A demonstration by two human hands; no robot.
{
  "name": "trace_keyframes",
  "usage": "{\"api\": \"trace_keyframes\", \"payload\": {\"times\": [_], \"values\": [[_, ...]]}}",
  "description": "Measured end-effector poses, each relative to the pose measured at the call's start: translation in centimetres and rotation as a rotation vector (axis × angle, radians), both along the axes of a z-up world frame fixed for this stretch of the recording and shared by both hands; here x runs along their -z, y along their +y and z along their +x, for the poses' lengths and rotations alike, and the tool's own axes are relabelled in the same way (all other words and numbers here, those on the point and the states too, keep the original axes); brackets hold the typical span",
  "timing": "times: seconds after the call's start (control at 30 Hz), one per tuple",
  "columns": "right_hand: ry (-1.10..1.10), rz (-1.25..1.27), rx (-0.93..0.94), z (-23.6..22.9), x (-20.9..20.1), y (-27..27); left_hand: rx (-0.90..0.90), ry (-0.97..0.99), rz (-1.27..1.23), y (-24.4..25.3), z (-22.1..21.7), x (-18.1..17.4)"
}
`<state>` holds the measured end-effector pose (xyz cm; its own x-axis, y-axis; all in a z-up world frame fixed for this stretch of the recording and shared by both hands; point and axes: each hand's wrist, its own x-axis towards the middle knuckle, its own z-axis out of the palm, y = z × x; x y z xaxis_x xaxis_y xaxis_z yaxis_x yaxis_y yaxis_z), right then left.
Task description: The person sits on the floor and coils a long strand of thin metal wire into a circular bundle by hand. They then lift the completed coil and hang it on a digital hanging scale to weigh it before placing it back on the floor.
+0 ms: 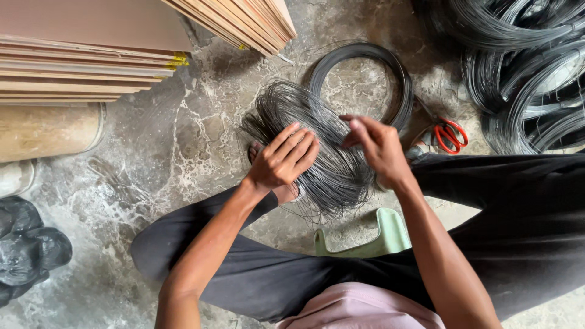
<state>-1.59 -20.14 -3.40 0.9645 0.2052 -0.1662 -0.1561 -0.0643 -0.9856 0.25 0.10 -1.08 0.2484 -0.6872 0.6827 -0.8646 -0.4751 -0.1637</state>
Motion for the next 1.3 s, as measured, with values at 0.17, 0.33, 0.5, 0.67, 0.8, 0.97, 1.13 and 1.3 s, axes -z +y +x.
{"api": "trace_keyframes", "payload": {"times": [0.17, 0.33, 0.5, 0.67, 0.8, 0.97, 1.13, 1.3], "values": [[-0.149, -0.055, -0.08, -2.2, -2.3, 1.2, -0.012, -0.03, -0.018, 0.2, -0.1, 0.6], [-0.234, -0.145, -0.1, -3.6, -2.1, 2.3, -0.02, -0.06, -0.079, 0.3, -0.3, 0.9], [-0.291, -0.131, -0.113, -4.1, -1.9, 2.4, -0.08, -0.065, -0.031, 0.1, -0.1, 0.4], [-0.278, -0.111, -0.17, -3.9, -3.1, 2.1, -0.048, 0.028, 0.028, 0.2, -0.4, 0.0], [-0.04, -0.041, -0.238, -3.2, -4.4, 1.4, -0.03, 0.021, 0.047, 0.1, -0.6, 0.2], [0.044, 0.041, -0.333, -3.0, -1.5, -0.4, 0.001, 0.015, 0.052, 0.2, -0.5, 0.4], [0.118, -0.045, -0.224, -1.8, 3.2, -3.0, 0.005, 0.041, 0.053, 0.2, -0.5, 0.5], [0.076, -0.342, 0.422, 0.2, 13.5, -4.4, 0.02, 0.044, 0.041, 0.1, -0.6, 0.5]]}}
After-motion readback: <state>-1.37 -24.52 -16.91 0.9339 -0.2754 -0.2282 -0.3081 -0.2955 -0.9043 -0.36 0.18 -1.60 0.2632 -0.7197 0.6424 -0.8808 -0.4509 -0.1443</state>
